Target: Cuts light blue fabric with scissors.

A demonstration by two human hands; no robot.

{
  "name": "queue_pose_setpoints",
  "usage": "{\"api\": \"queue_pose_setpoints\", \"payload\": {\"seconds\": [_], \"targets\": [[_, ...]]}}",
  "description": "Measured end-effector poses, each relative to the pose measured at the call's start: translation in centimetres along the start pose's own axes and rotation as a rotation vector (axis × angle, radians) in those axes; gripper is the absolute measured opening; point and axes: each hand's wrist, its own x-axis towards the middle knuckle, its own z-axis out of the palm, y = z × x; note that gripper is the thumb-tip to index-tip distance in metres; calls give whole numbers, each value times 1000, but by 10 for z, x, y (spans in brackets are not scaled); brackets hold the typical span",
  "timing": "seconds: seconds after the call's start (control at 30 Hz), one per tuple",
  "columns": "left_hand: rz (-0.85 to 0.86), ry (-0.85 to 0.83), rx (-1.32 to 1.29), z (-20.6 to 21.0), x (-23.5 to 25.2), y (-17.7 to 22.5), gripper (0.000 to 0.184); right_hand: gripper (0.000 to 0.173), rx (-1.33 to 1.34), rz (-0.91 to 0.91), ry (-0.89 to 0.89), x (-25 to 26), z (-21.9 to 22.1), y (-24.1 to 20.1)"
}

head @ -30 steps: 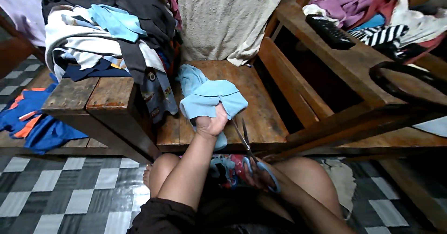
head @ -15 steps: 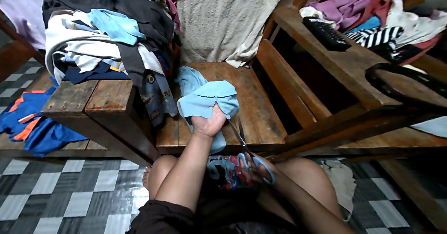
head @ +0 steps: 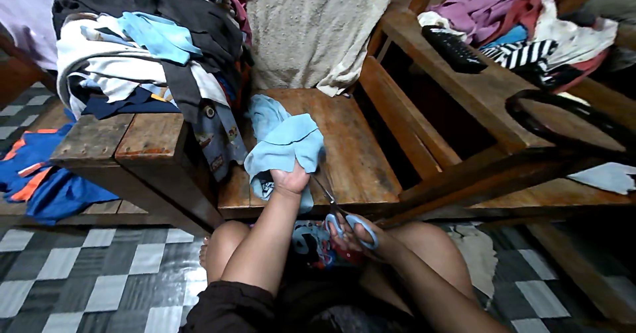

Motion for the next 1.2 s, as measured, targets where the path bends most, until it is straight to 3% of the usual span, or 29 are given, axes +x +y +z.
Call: {"api": "queue_pose_setpoints", "payload": {"seconds": [0.07, 0.23, 0.53, 0.77, 1.03, 1.2], "targets": [[8, 47, 20, 3, -2, -1, 67, 53, 1, 6, 7, -1, 1, 0], [-82, -75, -3, 2, 0, 1, 64, 53, -23, -14, 60, 3, 3, -3], [-82, -91, 17, 2, -1, -1, 63, 52, -243, 40, 211, 10, 14, -17], [-74, -102, 10, 3, -4, -2, 59, 54, -264, 70, 274, 12, 20, -22], [-65, -128, 20, 2, -4, -2, 56, 24, -230, 90, 319, 14, 26, -24], [-70, -124, 32, 4, -6, -1, 57, 22, -228, 110, 359, 13, 29, -24]]}}
